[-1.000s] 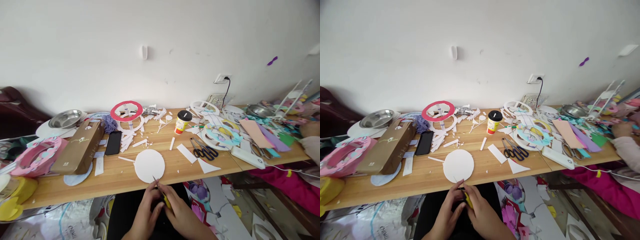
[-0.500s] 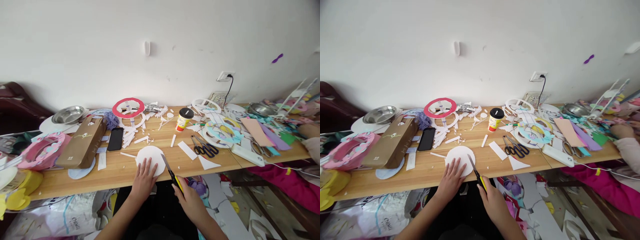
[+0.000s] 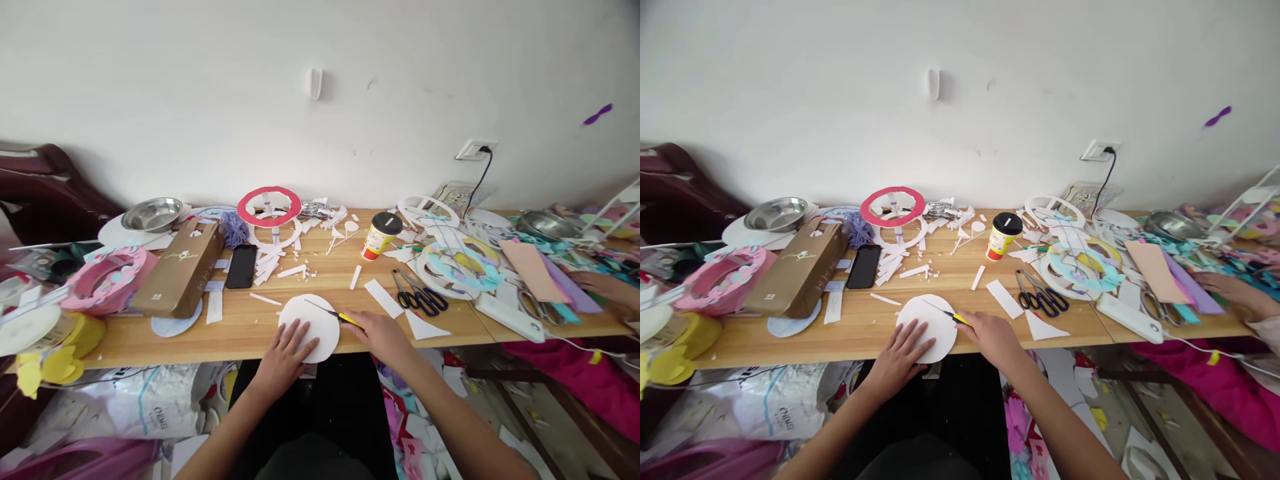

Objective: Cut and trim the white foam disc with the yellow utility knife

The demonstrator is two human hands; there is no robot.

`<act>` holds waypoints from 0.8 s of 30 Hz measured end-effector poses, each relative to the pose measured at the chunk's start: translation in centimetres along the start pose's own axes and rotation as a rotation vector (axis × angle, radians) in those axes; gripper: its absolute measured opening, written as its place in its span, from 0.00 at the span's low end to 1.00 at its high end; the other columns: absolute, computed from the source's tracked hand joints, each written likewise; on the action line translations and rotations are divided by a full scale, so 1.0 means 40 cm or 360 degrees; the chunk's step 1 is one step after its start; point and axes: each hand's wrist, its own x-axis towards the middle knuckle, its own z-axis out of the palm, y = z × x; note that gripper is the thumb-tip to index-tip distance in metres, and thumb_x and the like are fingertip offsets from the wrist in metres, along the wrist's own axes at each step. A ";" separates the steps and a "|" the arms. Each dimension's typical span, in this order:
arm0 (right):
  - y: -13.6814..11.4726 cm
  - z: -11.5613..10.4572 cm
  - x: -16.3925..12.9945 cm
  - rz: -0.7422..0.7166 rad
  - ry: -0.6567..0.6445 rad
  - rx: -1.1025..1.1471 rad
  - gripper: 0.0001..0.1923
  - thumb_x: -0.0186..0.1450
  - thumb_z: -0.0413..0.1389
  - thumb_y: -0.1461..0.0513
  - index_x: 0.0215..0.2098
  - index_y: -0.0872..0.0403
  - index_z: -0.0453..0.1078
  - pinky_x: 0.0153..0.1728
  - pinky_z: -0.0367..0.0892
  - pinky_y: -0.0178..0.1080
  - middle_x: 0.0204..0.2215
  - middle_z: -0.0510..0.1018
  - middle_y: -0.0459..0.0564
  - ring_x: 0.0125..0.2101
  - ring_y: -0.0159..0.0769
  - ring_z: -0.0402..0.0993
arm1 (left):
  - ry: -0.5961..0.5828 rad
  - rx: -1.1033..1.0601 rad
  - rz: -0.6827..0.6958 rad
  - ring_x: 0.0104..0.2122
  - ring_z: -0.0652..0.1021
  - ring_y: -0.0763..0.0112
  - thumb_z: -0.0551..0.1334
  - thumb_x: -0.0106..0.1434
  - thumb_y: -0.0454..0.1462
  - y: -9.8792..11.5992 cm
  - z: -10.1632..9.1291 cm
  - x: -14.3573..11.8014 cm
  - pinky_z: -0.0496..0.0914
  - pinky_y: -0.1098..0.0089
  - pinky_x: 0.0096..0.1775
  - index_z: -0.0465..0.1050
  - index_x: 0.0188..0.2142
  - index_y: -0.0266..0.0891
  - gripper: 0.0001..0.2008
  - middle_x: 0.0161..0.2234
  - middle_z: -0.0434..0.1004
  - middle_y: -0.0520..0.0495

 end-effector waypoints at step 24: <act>-0.071 0.086 -0.088 0.0680 0.0196 0.1593 0.20 0.64 0.55 0.45 0.44 0.51 0.68 0.19 0.69 0.34 0.45 0.79 0.57 0.42 0.47 0.79 | 0.1223 -0.2331 -0.1963 0.53 0.75 0.56 0.64 0.61 0.49 0.042 -0.115 -0.050 0.73 0.60 0.50 0.61 0.62 0.49 0.31 0.58 0.70 0.42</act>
